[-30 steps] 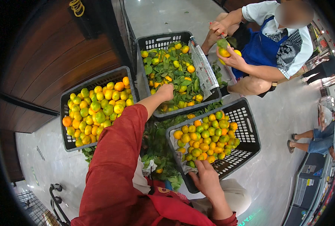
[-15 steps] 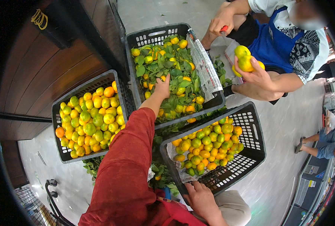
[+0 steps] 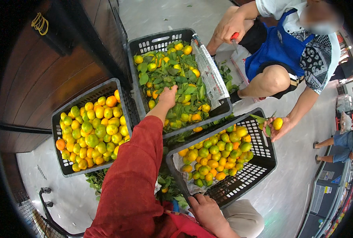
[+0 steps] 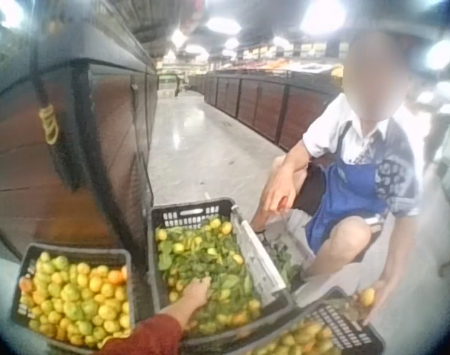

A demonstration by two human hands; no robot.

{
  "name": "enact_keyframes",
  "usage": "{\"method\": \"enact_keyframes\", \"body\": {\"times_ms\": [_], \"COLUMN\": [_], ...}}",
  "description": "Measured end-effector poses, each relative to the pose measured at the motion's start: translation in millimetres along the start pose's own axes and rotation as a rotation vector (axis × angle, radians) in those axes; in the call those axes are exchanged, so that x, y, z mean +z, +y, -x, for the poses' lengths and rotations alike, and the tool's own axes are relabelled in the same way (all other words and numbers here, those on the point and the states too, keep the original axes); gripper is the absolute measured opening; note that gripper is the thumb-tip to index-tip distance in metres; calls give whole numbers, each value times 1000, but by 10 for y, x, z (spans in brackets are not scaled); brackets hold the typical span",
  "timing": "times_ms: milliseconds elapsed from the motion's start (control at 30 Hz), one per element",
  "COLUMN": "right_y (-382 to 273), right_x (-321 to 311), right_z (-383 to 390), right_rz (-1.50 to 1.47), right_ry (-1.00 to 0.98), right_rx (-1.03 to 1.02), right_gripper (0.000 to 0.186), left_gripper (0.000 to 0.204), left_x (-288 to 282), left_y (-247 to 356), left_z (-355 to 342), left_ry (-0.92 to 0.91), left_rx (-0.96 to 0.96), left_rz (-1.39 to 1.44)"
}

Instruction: The person selects small citrus fruits from crates, removes leaves, and places them into a plastic bag held by another person. The person also uses scissors to trim leaves from the fruit stems.

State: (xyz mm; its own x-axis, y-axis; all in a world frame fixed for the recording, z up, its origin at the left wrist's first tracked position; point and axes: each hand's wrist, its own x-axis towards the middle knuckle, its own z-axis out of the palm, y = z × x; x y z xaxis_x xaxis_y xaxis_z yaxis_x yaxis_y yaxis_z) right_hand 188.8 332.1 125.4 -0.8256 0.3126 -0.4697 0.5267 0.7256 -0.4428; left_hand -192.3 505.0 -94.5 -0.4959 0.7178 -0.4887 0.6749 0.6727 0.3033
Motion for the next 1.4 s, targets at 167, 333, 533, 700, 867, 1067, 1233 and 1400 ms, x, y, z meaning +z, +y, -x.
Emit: {"method": "enact_keyframes", "body": {"times_ms": [167, 333, 533, 700, 867, 1067, 1233, 1400], "right_y": [-36, -124, -199, -296, -373, -779, -813, -602], "right_x": [-13, 25, 75, 155, 276, 513, 846, 999], "right_z": [43, 129, 276, 319, 300, 443, 445, 475], "right_rz": [47, 116, 174, 31, -517, -1749, -1675, -1854], "right_ry": [11, 32, 194, 322, 479, 0, -5, -82], "right_rx": [-13, -64, -144, -254, -301, -124, -30, -66], "right_gripper": [37, 36, 27, 30, 37, 69, 54, 48], "left_gripper": [68, 69, 78, 81, 92, 89, 75, 50], "left_x": [13, -277, -1034, -1492, -1401, -510, 196, 459], "left_y": [48, 32, 143, -222, -216, -281, -416, -469], "left_z": [89, 272, 1126, 2339, 3617, 4725, 5017, 5026], "left_ry": [21, 50, -199, -580, -630, -646, -410, -336], "left_rx": [-17, -16, 371, 517, 810, 493, 400, 171], "left_rz": [-4, 145, 552, 601, 621, 1354, 1660, 1874]}}
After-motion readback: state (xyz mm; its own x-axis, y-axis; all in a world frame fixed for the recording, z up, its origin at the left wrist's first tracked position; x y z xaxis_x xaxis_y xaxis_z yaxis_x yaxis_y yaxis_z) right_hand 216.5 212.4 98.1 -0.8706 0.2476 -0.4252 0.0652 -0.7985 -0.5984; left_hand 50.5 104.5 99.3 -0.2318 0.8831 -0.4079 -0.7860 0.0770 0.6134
